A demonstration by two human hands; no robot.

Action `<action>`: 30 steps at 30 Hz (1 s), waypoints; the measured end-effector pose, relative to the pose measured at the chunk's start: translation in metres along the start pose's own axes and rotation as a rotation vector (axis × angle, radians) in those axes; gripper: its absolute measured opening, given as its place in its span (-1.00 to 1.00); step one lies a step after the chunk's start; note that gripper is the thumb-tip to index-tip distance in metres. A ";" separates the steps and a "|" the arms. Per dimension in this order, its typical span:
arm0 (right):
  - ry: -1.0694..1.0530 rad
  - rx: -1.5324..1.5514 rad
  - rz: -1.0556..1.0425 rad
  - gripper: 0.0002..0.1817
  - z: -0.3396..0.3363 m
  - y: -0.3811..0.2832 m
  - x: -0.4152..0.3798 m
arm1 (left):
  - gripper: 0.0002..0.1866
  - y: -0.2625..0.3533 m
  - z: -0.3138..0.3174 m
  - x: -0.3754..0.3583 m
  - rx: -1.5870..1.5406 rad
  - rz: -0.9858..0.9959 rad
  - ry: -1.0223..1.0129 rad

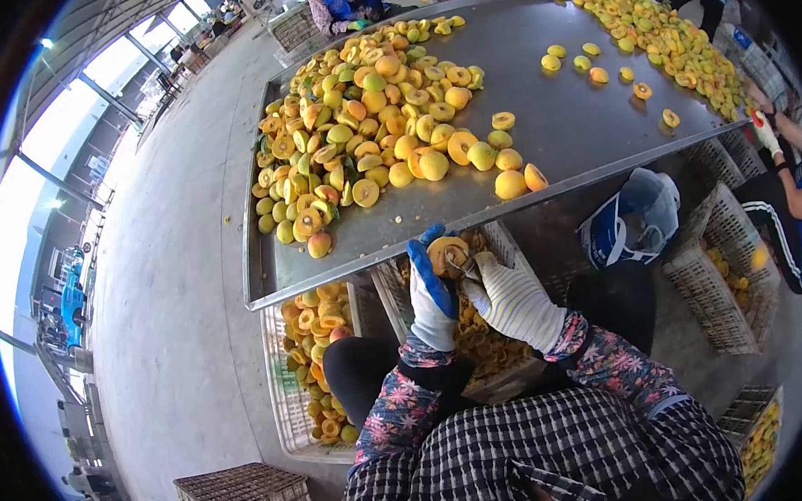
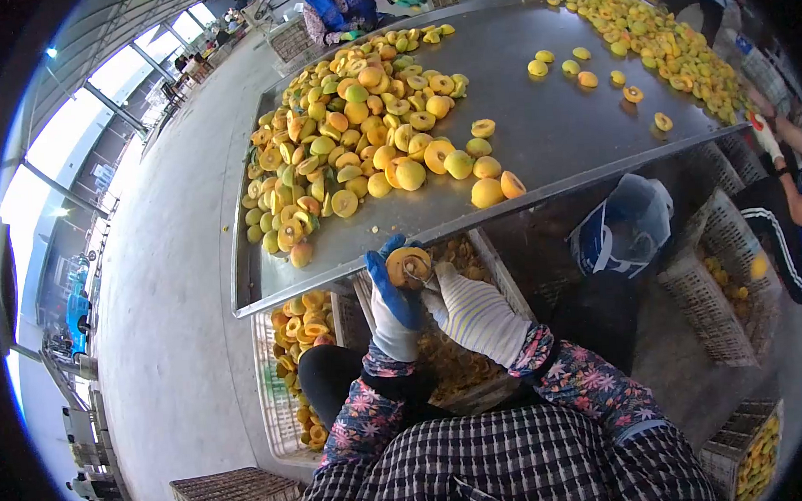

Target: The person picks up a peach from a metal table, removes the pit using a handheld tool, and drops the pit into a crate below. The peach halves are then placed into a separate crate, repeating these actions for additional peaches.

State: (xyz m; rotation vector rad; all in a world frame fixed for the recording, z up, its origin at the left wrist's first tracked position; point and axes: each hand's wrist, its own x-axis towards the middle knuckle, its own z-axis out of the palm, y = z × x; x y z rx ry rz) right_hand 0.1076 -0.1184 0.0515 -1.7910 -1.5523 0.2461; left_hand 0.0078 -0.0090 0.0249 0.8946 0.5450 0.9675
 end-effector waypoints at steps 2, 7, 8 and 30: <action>-0.004 0.016 -0.013 -0.52 0.003 -0.005 -0.001 | -0.31 -0.013 -0.007 0.000 0.152 0.126 0.017; -0.096 0.004 -0.005 -0.58 0.010 0.001 0.001 | -0.36 -0.007 0.000 -0.008 0.067 0.064 0.077; -0.160 -0.025 0.028 -0.59 0.008 0.003 0.004 | -0.39 -0.009 -0.006 -0.010 0.316 0.191 0.013; -0.318 -0.026 0.151 -0.62 0.012 0.009 -0.001 | -0.43 -0.013 -0.020 0.000 0.112 -0.043 0.037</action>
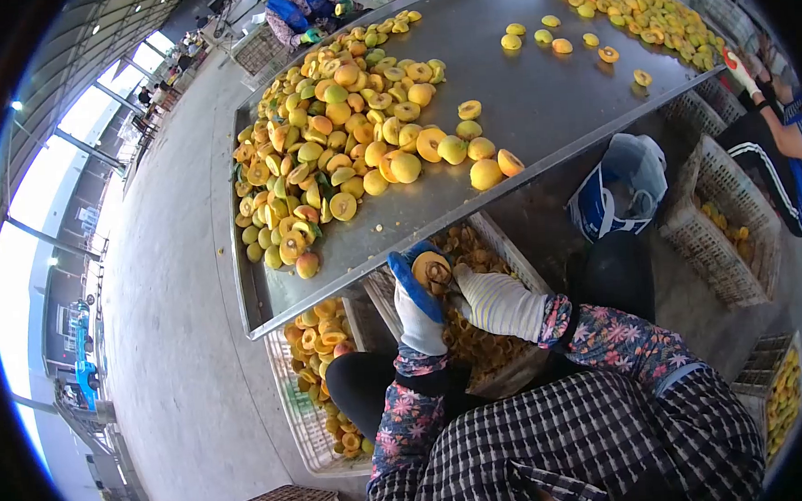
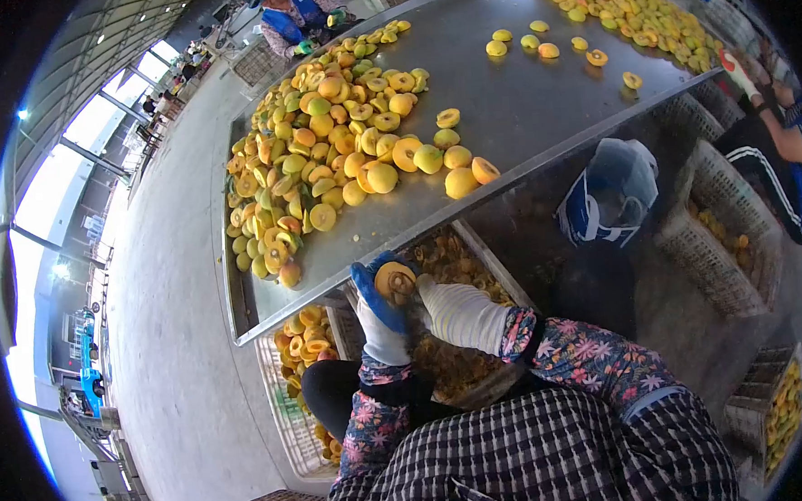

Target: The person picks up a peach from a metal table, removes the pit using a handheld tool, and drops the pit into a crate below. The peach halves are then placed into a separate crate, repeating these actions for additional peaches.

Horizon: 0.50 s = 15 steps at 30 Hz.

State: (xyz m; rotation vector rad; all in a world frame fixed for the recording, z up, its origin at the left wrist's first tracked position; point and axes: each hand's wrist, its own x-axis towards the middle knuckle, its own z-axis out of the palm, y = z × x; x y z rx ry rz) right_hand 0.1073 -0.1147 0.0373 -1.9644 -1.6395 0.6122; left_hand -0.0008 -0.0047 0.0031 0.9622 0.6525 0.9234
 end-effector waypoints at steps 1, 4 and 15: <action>-0.001 0.018 -0.006 -0.62 0.002 0.002 0.000 | -0.42 0.001 0.005 -0.001 -0.055 0.027 -0.013; -0.013 0.035 -0.031 -0.63 0.005 0.006 0.002 | -0.42 0.008 0.016 -0.005 -0.098 0.048 0.040; -0.140 0.033 -0.068 -0.66 0.006 0.016 0.001 | -0.64 0.008 -0.018 0.009 0.327 -0.010 -0.230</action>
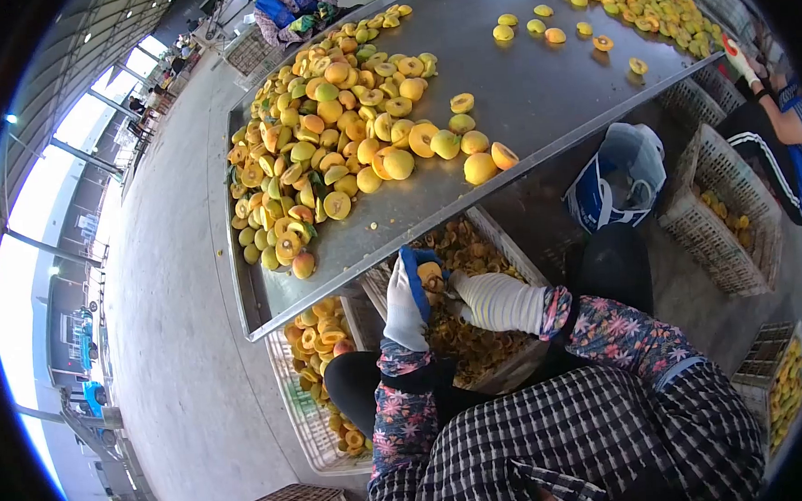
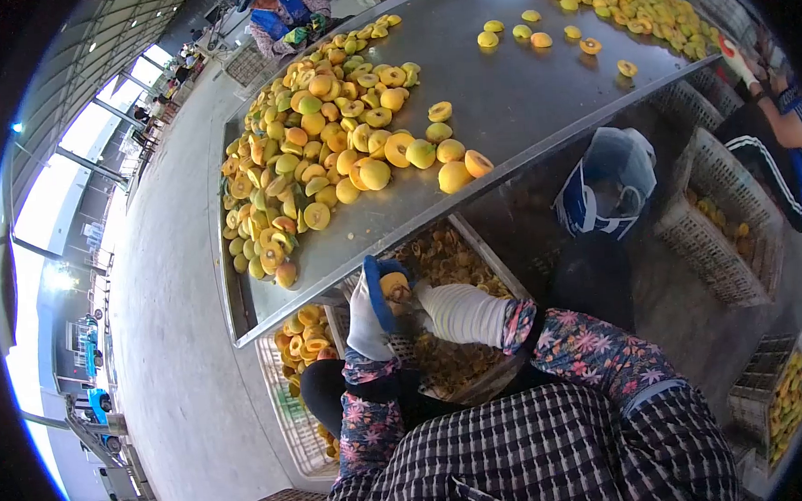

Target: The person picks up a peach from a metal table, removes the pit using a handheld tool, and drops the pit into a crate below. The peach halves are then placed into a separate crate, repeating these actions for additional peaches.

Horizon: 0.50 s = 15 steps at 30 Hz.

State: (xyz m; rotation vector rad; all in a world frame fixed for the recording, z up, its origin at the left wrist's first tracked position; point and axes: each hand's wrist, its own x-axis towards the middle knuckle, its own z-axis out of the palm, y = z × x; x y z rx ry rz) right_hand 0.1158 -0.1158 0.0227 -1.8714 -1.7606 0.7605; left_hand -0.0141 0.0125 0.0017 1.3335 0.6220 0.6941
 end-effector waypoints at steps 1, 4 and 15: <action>0.029 0.068 0.002 -0.65 -0.001 0.001 0.001 | -0.65 0.002 0.001 0.000 -0.067 -0.029 0.006; 0.100 0.300 -0.003 -0.60 0.000 0.004 0.006 | -0.52 0.020 0.033 -0.010 0.030 0.248 0.148; -0.082 0.345 0.026 -0.50 0.000 0.004 0.002 | -0.17 0.014 0.017 0.006 -0.253 -0.220 0.150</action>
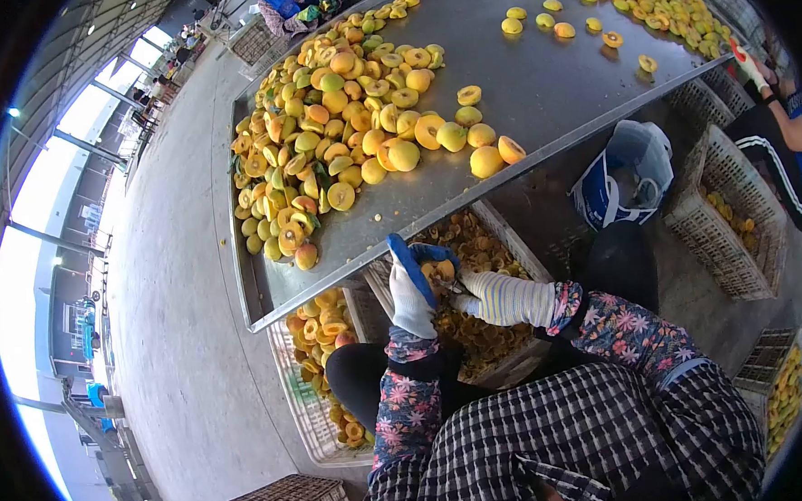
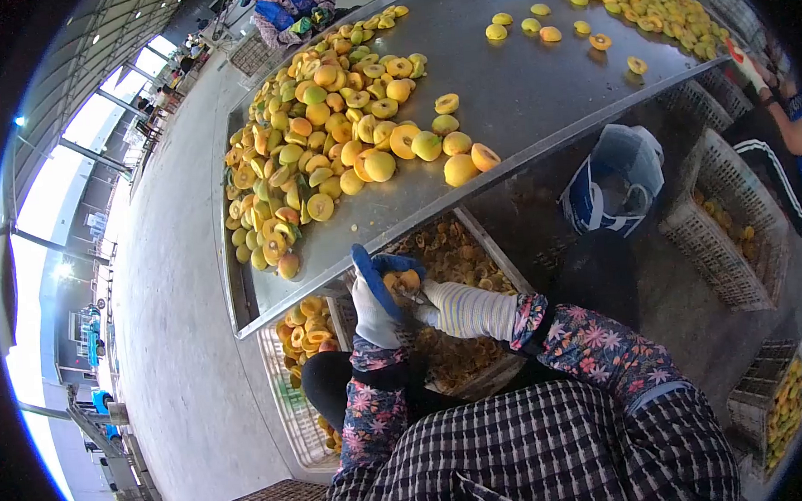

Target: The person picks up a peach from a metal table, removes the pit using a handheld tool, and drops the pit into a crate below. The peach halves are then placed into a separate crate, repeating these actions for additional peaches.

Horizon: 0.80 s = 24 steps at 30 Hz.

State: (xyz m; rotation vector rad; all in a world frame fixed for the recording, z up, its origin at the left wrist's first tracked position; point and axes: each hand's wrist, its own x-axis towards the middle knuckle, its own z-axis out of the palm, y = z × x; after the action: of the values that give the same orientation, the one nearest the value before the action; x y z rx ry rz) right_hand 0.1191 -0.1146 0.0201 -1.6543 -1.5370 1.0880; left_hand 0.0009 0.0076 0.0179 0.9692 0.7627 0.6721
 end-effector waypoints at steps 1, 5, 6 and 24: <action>0.018 0.047 -0.034 -0.49 0.006 0.008 0.002 | -0.17 0.000 -0.004 0.002 -0.012 -0.023 -0.041; -0.087 0.476 0.114 -0.51 -0.004 0.004 -0.002 | -0.21 -0.002 0.011 -0.006 -0.247 0.113 0.059; -0.157 0.637 0.221 -0.53 -0.014 -0.007 -0.004 | -0.22 -0.002 0.023 -0.009 -0.354 0.209 0.147; -0.440 1.239 0.366 -0.63 -0.015 0.002 -0.024 | -0.44 -0.001 -0.005 0.003 0.325 0.185 -0.346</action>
State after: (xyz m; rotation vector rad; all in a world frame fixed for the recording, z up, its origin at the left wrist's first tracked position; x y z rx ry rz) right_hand 0.1338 -0.1373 0.0294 -0.8106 -0.4357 2.0967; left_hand -0.0012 0.0122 0.0148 1.4238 0.4854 0.5265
